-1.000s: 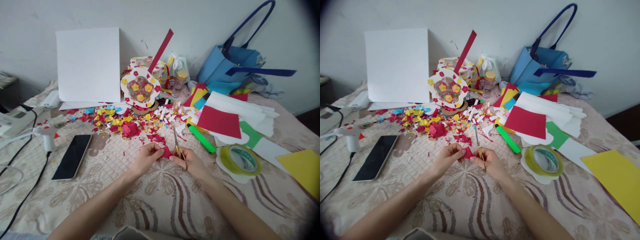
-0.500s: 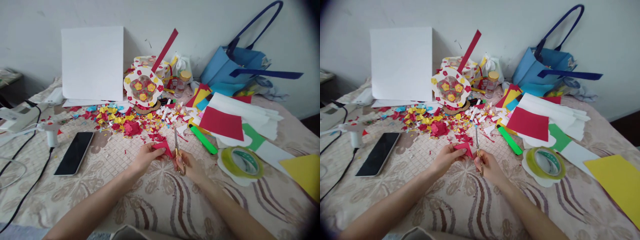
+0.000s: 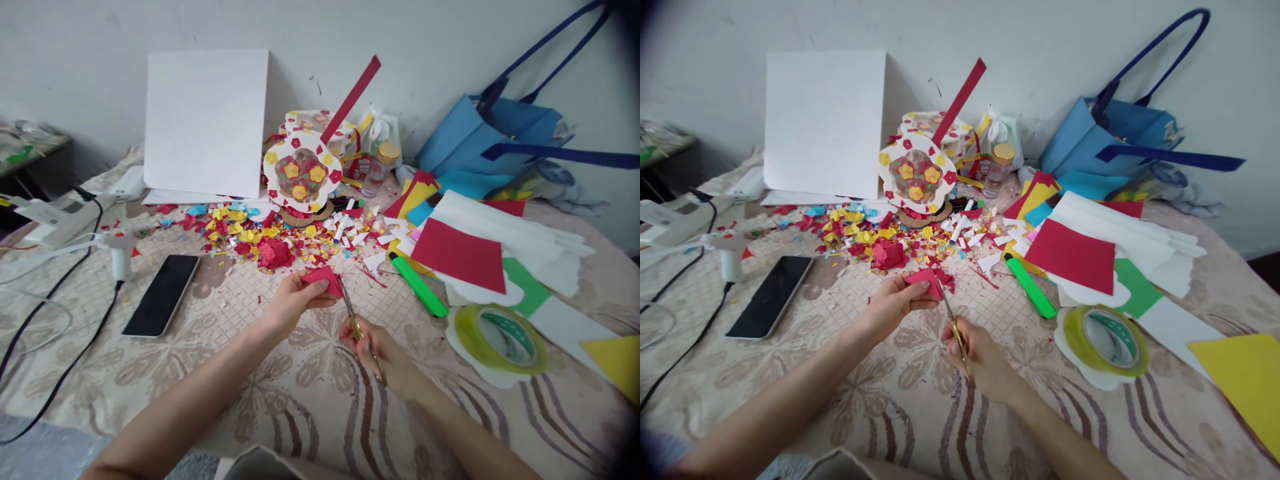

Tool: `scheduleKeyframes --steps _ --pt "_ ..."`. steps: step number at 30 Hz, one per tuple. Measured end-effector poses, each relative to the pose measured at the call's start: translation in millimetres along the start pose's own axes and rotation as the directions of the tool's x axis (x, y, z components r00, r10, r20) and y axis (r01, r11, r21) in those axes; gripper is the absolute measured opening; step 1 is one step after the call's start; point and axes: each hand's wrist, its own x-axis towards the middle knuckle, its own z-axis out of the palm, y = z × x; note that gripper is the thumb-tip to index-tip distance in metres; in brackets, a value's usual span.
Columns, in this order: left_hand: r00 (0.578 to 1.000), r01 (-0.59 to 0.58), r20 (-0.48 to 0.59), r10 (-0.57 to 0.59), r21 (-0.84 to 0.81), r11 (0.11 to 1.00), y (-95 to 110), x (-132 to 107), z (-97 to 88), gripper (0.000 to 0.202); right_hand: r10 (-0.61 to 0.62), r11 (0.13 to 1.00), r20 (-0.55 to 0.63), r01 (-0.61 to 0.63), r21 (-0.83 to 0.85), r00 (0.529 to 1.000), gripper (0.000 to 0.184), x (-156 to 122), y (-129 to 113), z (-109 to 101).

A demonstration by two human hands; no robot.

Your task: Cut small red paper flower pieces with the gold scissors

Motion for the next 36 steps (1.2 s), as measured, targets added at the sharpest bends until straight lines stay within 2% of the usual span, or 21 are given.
scheduleKeyframes --steps 15,22,36 --pt "0.999 0.011 0.040 -0.012 0.027 1.000 -3.1 -0.9 1.0 0.023 0.011 0.998 0.033 -0.014 0.064 0.999 0.056 -1.4 -4.1 1.8" --pt "0.999 0.014 0.047 -0.015 0.029 1.000 -3.3 -1.1 0.2 0.025 0.028 0.997 0.006 -0.028 0.076 1.000 0.053 -1.8 2.0 3.2" --pt "0.998 -0.004 0.058 0.002 0.036 0.999 -4.1 -0.9 -1.2 0.024 0.016 0.998 -0.007 -0.016 0.060 1.000 0.057 -1.4 -0.6 1.5"
